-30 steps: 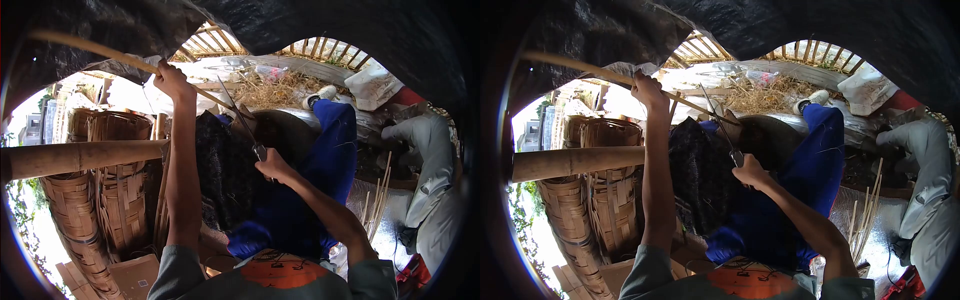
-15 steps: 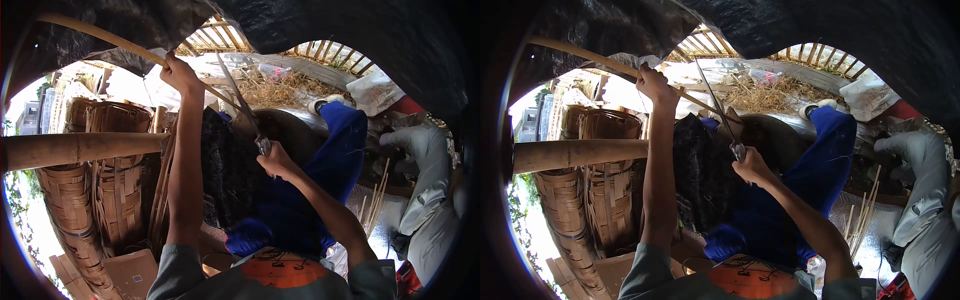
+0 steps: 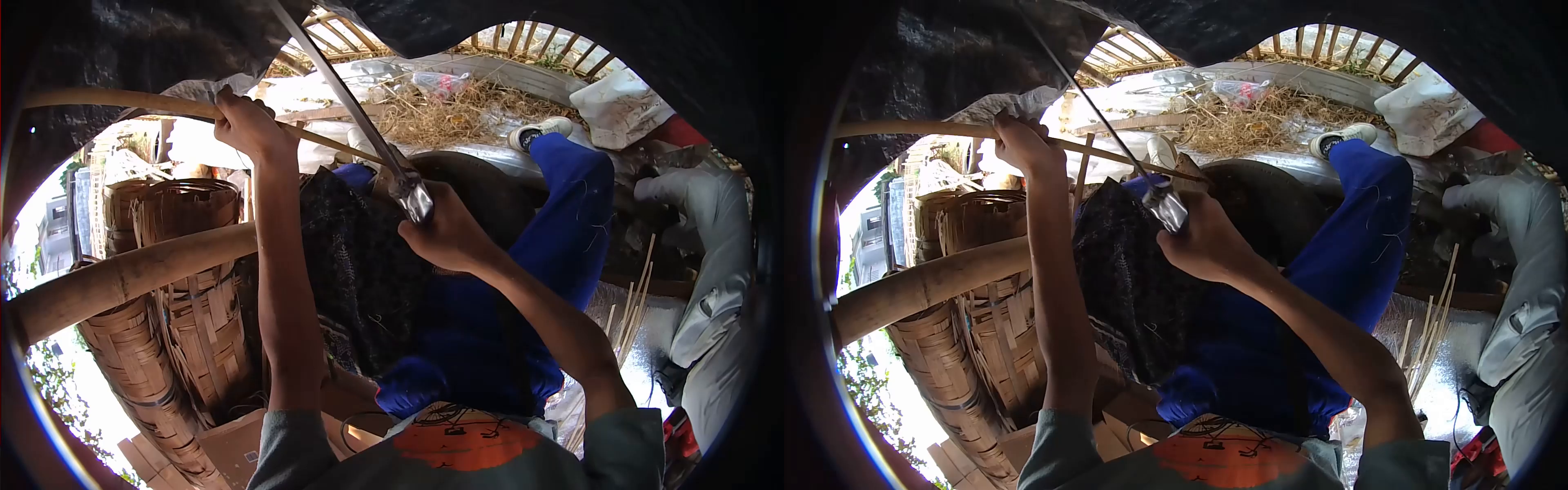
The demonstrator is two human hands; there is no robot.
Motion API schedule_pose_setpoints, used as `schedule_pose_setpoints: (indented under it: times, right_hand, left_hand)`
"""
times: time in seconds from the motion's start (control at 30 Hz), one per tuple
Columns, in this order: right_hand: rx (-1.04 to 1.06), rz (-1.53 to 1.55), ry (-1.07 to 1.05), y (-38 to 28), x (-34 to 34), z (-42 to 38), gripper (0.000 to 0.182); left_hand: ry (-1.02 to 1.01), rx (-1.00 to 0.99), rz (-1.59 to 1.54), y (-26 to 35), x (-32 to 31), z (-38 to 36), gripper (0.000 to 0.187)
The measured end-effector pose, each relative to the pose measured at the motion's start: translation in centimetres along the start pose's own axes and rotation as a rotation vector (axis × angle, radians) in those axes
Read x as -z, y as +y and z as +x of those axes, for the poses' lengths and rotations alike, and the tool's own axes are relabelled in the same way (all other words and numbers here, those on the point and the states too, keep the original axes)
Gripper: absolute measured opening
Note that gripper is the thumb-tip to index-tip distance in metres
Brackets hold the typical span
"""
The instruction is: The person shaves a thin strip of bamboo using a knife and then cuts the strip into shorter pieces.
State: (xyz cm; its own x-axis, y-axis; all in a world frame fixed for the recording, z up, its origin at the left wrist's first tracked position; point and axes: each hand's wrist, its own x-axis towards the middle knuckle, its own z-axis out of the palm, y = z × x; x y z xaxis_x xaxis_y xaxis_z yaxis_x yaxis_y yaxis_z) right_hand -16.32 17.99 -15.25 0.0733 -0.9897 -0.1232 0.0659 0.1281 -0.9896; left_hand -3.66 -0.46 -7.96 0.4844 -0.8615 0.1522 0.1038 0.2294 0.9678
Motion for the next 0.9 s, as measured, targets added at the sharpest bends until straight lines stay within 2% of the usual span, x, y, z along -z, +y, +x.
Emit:
schedule_pose_setpoints:
  times: [0.03, 0.1, 0.13, 0.2, 0.23, 0.3, 0.37, 0.47, 0.57, 0.63, 0.7, 0.8, 0.87, 0.9]
  right_hand:
    - [-0.116, 0.017, 0.003, 2.7, -0.8, -0.6, 0.007]
    - [-0.605, -0.004, -0.095, 8.5, -0.6, -1.6, 0.010]
    - [-0.602, -0.001, -0.083, 10.5, -0.1, -1.7, 0.010]
    - [-0.738, -0.151, -0.036, 12.9, 1.1, -1.3, 0.008]
    - [-0.758, -0.157, -0.036, 11.0, 1.7, -1.1, 0.008]
    - [-0.422, -0.192, -0.029, 6.4, 3.0, 0.4, 0.012]
    - [-0.211, -0.137, -0.026, 3.9, 3.5, 2.2, 0.011]
    - [-0.255, 0.059, -0.025, -0.2, 4.1, 3.5, 0.007]
    - [-0.277, 0.099, 0.016, -0.5, 4.1, 3.8, 0.004]
    - [-0.311, 0.086, 0.008, -0.1, 4.1, 3.4, 0.004]
    - [-0.346, 0.078, 0.003, -0.1, 4.1, 3.0, 0.005]
    - [-0.345, -0.044, -0.055, -0.4, 3.8, 2.7, 0.010]
    - [0.151, -0.185, 0.073, 0.7, 3.1, 2.8, 0.011]
    - [0.144, -0.183, 0.068, 1.1, 2.7, 2.9, 0.011]
  left_hand:
    - [0.026, 0.017, -0.001, 0.1, 0.0, 0.0, 0.034]
    - [0.059, -0.002, 0.005, -0.1, 0.3, 0.2, 0.032]
    - [0.064, 0.019, -0.002, 0.0, 0.6, 0.6, 0.029]
    - [-0.006, 0.045, -0.017, -0.6, 1.1, 1.8, 0.027]
    - [0.079, 0.021, -0.009, -0.1, 0.3, 0.7, 0.029]
    - [0.016, 0.010, -0.025, -0.2, 0.6, 0.6, 0.030]
    - [-0.014, -0.007, -0.041, -0.1, 0.5, 0.9, 0.031]
    - [-0.049, -0.011, -0.022, 0.6, -0.1, 0.1, 0.032]
    - [-0.048, -0.014, -0.001, 0.3, 0.2, 0.6, 0.031]
    - [-0.058, -0.015, 0.006, 0.1, 0.1, 0.9, 0.031]
    - [0.026, -0.037, 0.044, -0.1, -0.3, 1.1, 0.031]
    - [-0.024, -0.096, 0.061, -1.0, 0.2, 2.7, 0.026]
    - [0.033, -0.072, 0.063, -1.5, -0.1, 3.8, 0.025]
    - [0.092, -0.054, 0.063, -1.7, -0.1, 4.4, 0.023]
